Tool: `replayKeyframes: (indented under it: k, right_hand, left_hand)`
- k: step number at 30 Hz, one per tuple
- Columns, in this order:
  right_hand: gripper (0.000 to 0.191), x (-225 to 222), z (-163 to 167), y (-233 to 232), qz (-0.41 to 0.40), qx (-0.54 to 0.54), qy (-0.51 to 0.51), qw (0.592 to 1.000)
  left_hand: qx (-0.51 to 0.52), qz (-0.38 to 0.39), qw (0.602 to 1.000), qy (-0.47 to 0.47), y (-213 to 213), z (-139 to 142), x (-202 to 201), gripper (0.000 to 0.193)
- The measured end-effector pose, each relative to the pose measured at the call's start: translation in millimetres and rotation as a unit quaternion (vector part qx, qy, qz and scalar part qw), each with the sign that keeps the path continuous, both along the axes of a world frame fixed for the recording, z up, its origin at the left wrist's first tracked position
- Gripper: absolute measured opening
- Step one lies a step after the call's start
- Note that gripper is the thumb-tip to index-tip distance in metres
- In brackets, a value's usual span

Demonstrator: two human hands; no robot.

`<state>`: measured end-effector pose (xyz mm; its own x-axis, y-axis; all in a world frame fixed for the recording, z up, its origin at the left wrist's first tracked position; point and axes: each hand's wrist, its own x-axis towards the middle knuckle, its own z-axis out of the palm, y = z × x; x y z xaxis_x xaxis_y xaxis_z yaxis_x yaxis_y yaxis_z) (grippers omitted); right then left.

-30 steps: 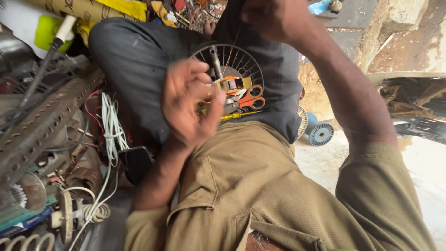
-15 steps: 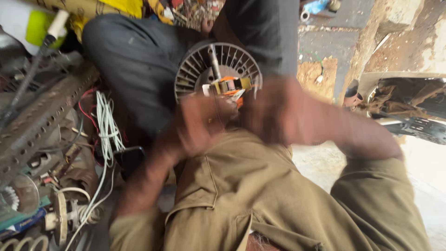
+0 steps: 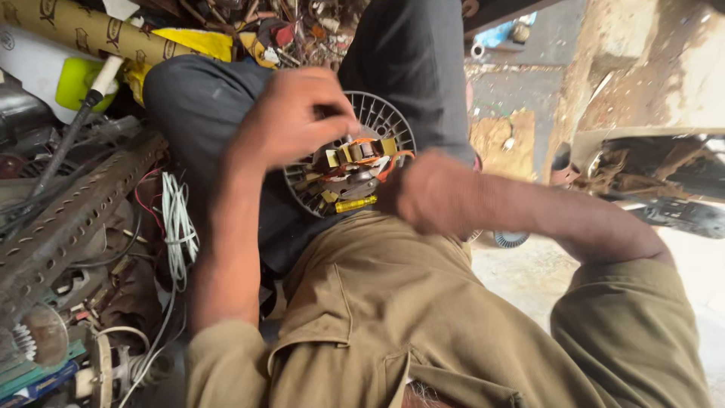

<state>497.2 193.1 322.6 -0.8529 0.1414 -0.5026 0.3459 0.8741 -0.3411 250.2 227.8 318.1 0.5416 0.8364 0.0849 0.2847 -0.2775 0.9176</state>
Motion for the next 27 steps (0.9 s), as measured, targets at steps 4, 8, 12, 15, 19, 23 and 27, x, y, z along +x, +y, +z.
replayKeyframes:
  k: [4,8,12,15,19,23,27]
  right_hand:
    - [0.015,-13.7,-5.0,27.0,-0.090,0.000,0.219,0.972]
    - [0.024,-15.1,-31.7,94.8,-0.146,-0.064,0.397,0.904]
    - [0.010,11.0,-32.3,96.4,-0.261,0.061,0.331,0.904]
    - [0.013,20.0,-19.7,56.0,-0.131,0.072,0.251,0.956]
    - [0.020,17.7,5.2,6.6,-0.072,-0.140,0.245,0.957]
    - [0.012,-0.2,-9.6,43.6,-0.085,0.001,0.427,0.900]
    - [0.009,-5.5,-32.9,86.8,-0.253,-0.111,0.423,0.863]
  left_hand:
    - [0.306,0.040,0.951,-0.033,-88.5,-24.0,-1.4,0.014]
    - [0.304,0.115,0.930,0.173,-114.9,-42.1,4.2,0.014]
    - [0.170,0.156,0.946,-0.227,-37.8,-27.7,21.3,0.015]
    - [0.161,0.004,0.984,0.081,17.8,-0.2,18.7,0.023]
    - [0.043,0.018,0.997,-0.061,-2.6,12.9,3.6,0.012]
    - [0.155,0.108,0.979,-0.075,-88.9,-13.5,14.6,0.009]
    - [0.038,0.213,0.946,-0.239,-90.1,-38.5,10.7,0.016]
